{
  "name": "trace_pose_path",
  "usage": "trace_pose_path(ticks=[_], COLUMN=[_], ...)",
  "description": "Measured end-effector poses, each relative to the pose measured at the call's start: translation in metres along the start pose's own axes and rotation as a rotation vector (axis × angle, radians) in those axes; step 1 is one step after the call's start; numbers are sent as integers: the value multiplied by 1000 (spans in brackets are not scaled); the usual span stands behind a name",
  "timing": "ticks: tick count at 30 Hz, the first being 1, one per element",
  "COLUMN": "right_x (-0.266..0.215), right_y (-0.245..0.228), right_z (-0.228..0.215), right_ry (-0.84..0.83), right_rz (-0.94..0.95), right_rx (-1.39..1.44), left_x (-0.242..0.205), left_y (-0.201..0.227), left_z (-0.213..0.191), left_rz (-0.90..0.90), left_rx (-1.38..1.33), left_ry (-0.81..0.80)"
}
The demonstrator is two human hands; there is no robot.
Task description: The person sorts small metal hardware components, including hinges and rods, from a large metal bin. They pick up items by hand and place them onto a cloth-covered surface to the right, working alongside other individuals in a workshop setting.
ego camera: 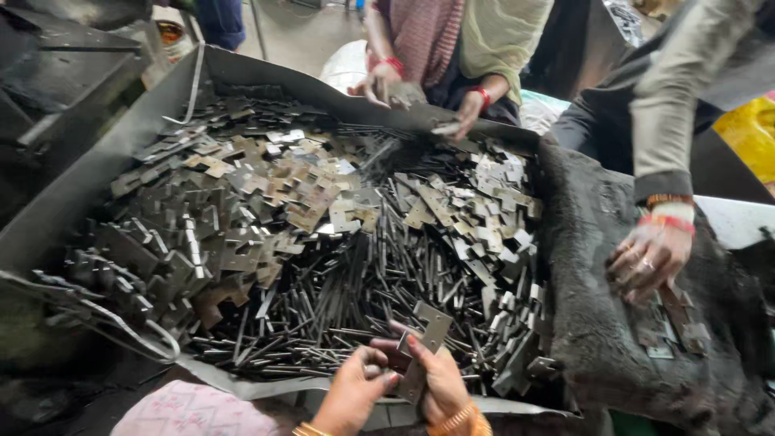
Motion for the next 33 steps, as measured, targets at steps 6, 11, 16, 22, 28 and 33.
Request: trace_pose_path(ticks=[6,11,16,22,28,33], right_x=[78,98,76,-13,-51,-11], right_y=[-21,5,-23,-97,-53,32], right_z=[31,49,14,-96,-121,-69], right_ry=[334,209,438,630,411,161], right_rz=[-688,-802,-929,-730,-322,-201], right_rx=[-1323,-2071,-1463,380,471,501], left_x=[-22,-10,26,101,121,82], left_y=[40,67,77,53,65,96], left_z=[-51,-62,0,161,153,15], left_rz=[-53,191,104,387,46,228], left_rx=[501,432,675,1312,1156,963], left_ry=[545,550,521,100,111,521])
Point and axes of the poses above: each hand's wrist, its own x-axis towards the middle knuckle, its own z-axis out of the palm, y = z × x, the point moved 1 cm from there along x, towards the middle knuckle, and after that the axes turned 5 degrees about -z, right-handed, at the moved point
